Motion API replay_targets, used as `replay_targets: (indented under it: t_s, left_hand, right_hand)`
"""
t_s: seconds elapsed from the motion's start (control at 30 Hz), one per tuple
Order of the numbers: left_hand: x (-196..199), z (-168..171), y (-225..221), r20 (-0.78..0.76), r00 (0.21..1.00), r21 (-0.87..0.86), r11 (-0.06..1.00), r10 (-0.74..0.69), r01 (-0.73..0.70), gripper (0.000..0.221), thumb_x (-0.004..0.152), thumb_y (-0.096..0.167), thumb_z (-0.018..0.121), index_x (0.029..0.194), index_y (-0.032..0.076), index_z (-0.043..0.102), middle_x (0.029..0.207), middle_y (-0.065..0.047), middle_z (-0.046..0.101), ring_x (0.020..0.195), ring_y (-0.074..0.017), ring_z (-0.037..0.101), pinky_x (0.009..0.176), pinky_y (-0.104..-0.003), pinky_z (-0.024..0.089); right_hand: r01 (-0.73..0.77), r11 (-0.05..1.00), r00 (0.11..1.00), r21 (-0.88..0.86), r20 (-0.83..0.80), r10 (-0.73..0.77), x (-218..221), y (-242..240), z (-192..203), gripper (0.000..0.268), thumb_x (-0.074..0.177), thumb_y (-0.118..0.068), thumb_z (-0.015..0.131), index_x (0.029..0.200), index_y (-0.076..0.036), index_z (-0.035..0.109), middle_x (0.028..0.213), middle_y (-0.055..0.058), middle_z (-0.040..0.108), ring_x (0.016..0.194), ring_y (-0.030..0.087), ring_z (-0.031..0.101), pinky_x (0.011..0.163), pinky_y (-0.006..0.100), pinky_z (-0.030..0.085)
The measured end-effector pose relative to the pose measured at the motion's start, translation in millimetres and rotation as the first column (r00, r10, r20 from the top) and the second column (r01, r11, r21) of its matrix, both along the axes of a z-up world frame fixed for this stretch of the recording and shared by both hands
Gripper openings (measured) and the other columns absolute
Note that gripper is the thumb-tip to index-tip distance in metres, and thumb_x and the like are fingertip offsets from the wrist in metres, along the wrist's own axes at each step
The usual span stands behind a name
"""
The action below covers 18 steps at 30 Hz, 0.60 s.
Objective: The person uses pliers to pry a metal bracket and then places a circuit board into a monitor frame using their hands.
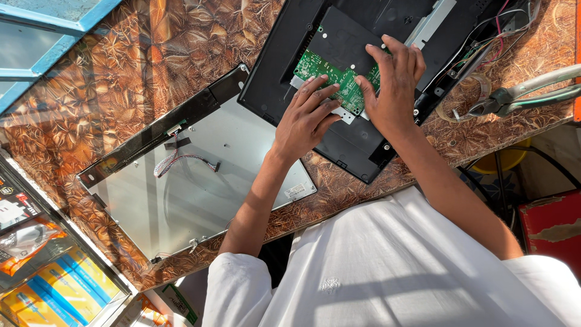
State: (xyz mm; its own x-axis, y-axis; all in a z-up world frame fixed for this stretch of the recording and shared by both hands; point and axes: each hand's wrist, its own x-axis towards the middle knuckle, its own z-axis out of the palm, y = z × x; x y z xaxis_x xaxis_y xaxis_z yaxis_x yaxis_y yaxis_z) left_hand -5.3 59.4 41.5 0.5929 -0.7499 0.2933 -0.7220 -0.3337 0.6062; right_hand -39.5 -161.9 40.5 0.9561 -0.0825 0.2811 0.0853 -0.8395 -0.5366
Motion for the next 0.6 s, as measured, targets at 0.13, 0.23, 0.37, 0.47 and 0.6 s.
replay_targets:
  t_s: [0.13,0.23,0.37,0.47,0.6]
  left_hand:
    - [1.8,8.7,-0.8,0.004,1.000,0.006,1.000,-0.026,0.026,0.032,0.108,0.033,0.059,0.124,0.005,0.065,0.146,-0.014,0.051,0.147,-0.0373,0.038,0.126,-0.060,0.040]
    - [2.3,10.2,-1.1,-0.002,1.000,0.010,1.000,-0.020,0.020,0.031,0.108,0.033,0.061,0.123,0.006,0.065,0.145,-0.014,0.052,0.147,-0.0364,0.038,0.123,-0.059,0.041]
    - [2.3,8.4,-0.8,0.014,1.000,-0.009,1.000,-0.016,0.016,0.029,0.107,0.031,0.062,0.121,0.005,0.066,0.142,-0.014,0.054,0.145,-0.0369,0.040,0.122,-0.060,0.043]
    - [2.2,8.3,-0.4,0.001,1.000,0.003,1.000,-0.012,0.012,0.028,0.108,0.030,0.061,0.123,0.006,0.065,0.144,-0.014,0.052,0.146,-0.0361,0.038,0.124,-0.060,0.043]
    - [3.0,6.2,-0.3,-0.028,1.000,0.022,1.000,-0.006,0.006,0.027,0.109,0.030,0.060,0.125,0.008,0.064,0.146,-0.013,0.050,0.147,-0.0357,0.036,0.126,-0.060,0.043]
  right_hand:
    - [-0.021,1.000,0.999,0.017,-0.037,0.022,-1.0,-0.4,-0.7,0.043,0.109,-0.021,0.080,0.142,-0.007,0.056,0.151,0.018,0.043,0.134,0.049,0.050,0.120,0.067,0.020]
    - [-0.012,1.000,0.999,0.002,-0.043,0.012,0.6,0.9,1.4,0.043,0.106,-0.016,0.083,0.140,-0.006,0.058,0.150,0.018,0.045,0.133,0.047,0.052,0.119,0.065,0.021]
    - [0.012,1.000,0.999,0.021,-0.040,-0.011,1.4,1.4,-0.1,0.041,0.109,-0.020,0.080,0.140,-0.005,0.057,0.150,0.017,0.047,0.135,0.044,0.053,0.121,0.063,0.020]
    - [0.019,0.999,0.998,0.030,-0.055,-0.017,1.6,1.0,-1.3,0.042,0.110,-0.023,0.079,0.141,-0.005,0.056,0.151,0.017,0.047,0.136,0.044,0.053,0.121,0.063,0.020]
    - [0.023,1.000,0.999,0.019,-0.048,-0.022,2.9,1.6,1.7,0.041,0.112,-0.025,0.078,0.141,-0.005,0.056,0.150,0.017,0.048,0.136,0.042,0.052,0.121,0.063,0.021]
